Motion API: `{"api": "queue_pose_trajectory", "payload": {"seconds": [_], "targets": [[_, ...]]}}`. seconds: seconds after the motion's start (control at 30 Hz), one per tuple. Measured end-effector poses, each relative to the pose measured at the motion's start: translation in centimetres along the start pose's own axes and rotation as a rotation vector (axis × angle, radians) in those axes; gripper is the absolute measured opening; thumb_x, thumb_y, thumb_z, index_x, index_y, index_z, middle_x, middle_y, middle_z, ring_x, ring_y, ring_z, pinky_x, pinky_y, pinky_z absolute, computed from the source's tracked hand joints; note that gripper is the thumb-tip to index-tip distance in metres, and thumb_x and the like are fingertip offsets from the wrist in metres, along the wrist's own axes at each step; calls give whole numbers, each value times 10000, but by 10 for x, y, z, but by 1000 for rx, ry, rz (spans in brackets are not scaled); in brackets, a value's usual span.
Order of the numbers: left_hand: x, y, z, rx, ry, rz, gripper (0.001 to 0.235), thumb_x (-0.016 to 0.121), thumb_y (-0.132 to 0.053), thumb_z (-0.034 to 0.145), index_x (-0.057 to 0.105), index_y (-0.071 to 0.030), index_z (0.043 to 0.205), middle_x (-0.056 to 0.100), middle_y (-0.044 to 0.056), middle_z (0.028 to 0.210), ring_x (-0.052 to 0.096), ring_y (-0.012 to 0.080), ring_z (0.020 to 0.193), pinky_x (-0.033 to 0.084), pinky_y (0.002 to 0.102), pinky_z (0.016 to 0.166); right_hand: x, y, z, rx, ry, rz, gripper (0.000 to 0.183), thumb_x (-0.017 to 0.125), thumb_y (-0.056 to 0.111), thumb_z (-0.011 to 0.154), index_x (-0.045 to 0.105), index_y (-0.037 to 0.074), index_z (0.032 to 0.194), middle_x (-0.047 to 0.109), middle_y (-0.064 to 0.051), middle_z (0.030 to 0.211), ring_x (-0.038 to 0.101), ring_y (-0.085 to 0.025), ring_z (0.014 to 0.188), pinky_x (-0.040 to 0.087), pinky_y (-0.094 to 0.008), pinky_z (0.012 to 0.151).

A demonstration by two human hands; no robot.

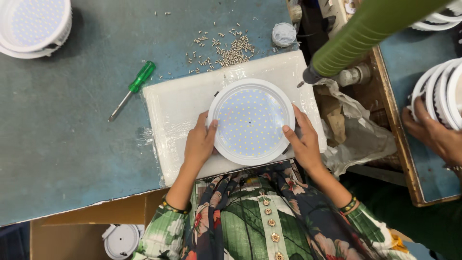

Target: The person uses a green handheld electric screwdriver to fasten screws into the center of white circular LED light modules. They pick up each module, position it on a foam pad, drive in a screw, and then place the finished unit into a stack. The process is repeated for multiple modules.

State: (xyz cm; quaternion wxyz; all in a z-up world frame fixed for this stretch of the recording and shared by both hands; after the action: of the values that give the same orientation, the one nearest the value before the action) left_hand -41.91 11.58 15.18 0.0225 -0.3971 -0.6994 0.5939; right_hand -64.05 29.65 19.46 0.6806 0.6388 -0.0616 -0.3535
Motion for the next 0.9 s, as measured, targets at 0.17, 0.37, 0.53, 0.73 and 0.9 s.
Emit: {"api": "queue_pose_trajectory", "payload": {"seconds": [0.17,0.37,0.53,0.73,0.9], "targets": [[-12,24,3,-276,237,-566,416,561,-228,995,618,34,1313,679,45,694,484,52,355,320,210,274,-14,53,20,-58,262,349,684,431,527,1092,480,6,1532,532,-143,1495,513,-269,1414,410,-376,1144],[-18,50,-4,-338,463,-851,408,581,-203,1010,603,79,1304,648,57,682,429,24,316,323,167,258,-7,118,27,-177,392,432,807,326,643,1092,469,-18,1532,521,-161,1524,498,-283,1447,423,-388,1133],[-11,34,-20,-220,546,-1033,389,540,-224,1093,573,110,1290,628,54,665,447,28,340,355,176,278,-3,125,22,-181,411,511,821,328,650,1083,477,-24,1527,513,-163,1544,496,-282,1444,418,-388,1134],[-41,4,-32,4,71,-487,446,493,-214,1035,559,30,1402,680,42,697,488,59,389,342,226,310,1,55,13,27,329,564,671,477,490,1062,515,-28,1486,556,-149,1476,505,-246,1389,400,-379,1135],[-22,2,-40,-14,-22,-265,494,499,-283,1022,490,-65,1466,622,49,588,493,93,355,395,268,324,22,-32,2,427,293,634,558,599,270,999,533,-8,1478,639,-155,1405,574,-222,1300,403,-367,1141]]}}
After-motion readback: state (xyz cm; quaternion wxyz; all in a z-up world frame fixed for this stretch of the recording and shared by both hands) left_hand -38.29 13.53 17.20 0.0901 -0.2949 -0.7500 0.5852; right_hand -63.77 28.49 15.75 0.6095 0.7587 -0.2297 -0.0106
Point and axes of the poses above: each hand's wrist, its own z-axis towards the middle knuckle, its own x-axis out of the palm, y = z × x, the point moved 7 cm from there along z, towards the middle knuckle
